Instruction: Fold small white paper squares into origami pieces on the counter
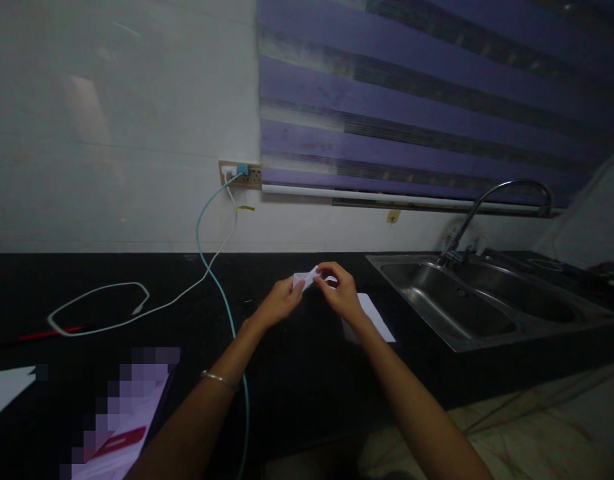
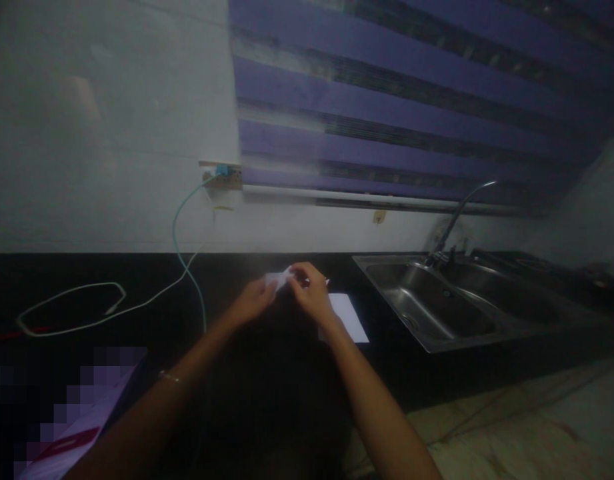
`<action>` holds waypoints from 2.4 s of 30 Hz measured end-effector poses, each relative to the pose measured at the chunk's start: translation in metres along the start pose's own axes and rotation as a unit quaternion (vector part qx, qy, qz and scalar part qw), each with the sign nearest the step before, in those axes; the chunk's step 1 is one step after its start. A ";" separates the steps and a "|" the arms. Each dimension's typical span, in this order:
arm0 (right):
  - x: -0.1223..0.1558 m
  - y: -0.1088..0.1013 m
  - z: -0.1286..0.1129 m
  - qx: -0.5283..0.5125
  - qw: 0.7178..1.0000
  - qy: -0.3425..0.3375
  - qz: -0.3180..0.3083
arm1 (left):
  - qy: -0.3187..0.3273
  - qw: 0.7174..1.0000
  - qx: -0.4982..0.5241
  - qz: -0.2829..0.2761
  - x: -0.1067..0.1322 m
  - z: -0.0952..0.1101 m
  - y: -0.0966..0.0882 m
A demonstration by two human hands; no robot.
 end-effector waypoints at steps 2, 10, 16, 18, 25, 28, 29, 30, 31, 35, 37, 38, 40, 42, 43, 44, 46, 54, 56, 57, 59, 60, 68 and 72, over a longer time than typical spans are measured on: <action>0.000 0.000 0.001 0.002 1.000 0.005 0.003 | 0.004 1.000 -0.011 0.000 0.000 -0.001 0.000; -0.001 0.000 0.004 -0.017 0.999 0.028 0.006 | 0.019 1.000 -0.008 0.016 0.001 -0.002 -0.002; -0.001 -0.002 0.000 -0.021 1.000 0.015 -0.007 | 0.016 0.999 -0.036 0.023 0.002 -0.003 -0.004; -0.001 -0.003 -0.001 -0.010 1.000 -0.002 -0.011 | 0.016 0.999 -0.043 0.025 0.002 -0.005 -0.004; -0.001 -0.003 -0.003 0.013 0.999 -0.027 -0.043 | -0.012 1.000 0.019 0.011 -0.003 -0.009 0.003; 0.000 -0.002 -0.004 0.010 0.999 -0.029 -0.044 | -0.043 0.995 0.083 -0.038 -0.004 -0.011 0.006; 0.000 -0.002 -0.005 0.008 0.999 -0.031 -0.043 | -0.048 0.992 0.106 -0.053 -0.005 -0.012 0.007; 0.000 -0.002 -0.006 0.007 0.999 -0.032 -0.043 | -0.050 0.988 0.129 -0.064 -0.005 -0.013 0.009; 0.000 -0.002 -0.006 0.006 0.998 -0.033 -0.044 | -0.050 0.985 0.151 -0.072 -0.006 -0.015 0.010; 0.000 -0.001 -0.005 0.007 0.999 -0.022 -0.038 | -0.090 0.962 0.245 -0.084 -0.017 -0.028 0.019; 0.000 0.000 -0.003 0.006 0.999 -0.014 -0.036 | -0.135 0.941 0.290 -0.110 -0.022 -0.035 0.023; 0.000 0.000 -0.003 0.003 0.999 -0.011 -0.038 | -0.141 0.936 0.304 -0.111 -0.025 -0.038 0.025; 0.000 0.001 -0.002 -0.008 0.999 -0.005 -0.037 | -0.123 0.938 0.303 -0.113 -0.026 -0.041 0.025; 0.000 0.000 -0.002 -0.022 0.999 0.004 -0.026 | -0.094 0.947 0.291 -0.095 -0.024 -0.041 0.024; 0.000 0.000 -0.002 -0.027 0.999 0.008 -0.020 | -0.083 0.952 0.284 -0.083 -0.022 -0.040 0.023; 0.000 0.000 -0.002 -0.028 0.999 0.010 -0.017 | -0.077 0.955 0.276 -0.073 -0.020 -0.039 0.022; 0.000 -0.001 -0.003 -0.020 1.000 0.000 -0.024 | -0.073 0.962 0.258 -0.053 -0.016 -0.037 0.020; -0.001 -0.004 -0.002 -0.019 0.999 -0.004 -0.042 | -0.094 0.956 0.275 -0.044 -0.014 -0.030 0.015; -0.001 -0.005 0.000 -0.020 0.999 0.005 -0.042 | -0.124 0.938 0.315 -0.072 -0.018 -0.029 0.016; -0.001 -0.005 0.000 -0.019 0.999 0.006 -0.048 | -0.142 0.927 0.338 -0.086 -0.020 -0.029 0.017; -0.001 -0.005 0.000 -0.019 0.998 0.003 -0.068 | -0.173 0.900 0.384 -0.112 -0.020 -0.027 0.016; -0.001 -0.005 0.000 -0.019 0.997 0.002 -0.076 | -0.173 0.888 0.403 -0.137 -0.019 -0.024 0.014; 0.000 -0.008 -0.004 -0.016 0.991 -0.016 -0.130 | -0.114 0.845 0.478 -0.212 0.003 -0.005 -0.002; 0.001 -0.007 -0.004 0.017 0.984 -0.039 -0.171 | -0.099 0.888 0.398 -0.208 -0.007 -0.021 0.004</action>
Point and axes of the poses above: each hand's wrist, its own x-axis away from the middle knuckle, its own y-axis out of the palm, z = x × y, the point moved 1 cm from there along -x, towards the middle knuckle, and after that the axes turned 5 degrees about -z, right-handed, at the moved point
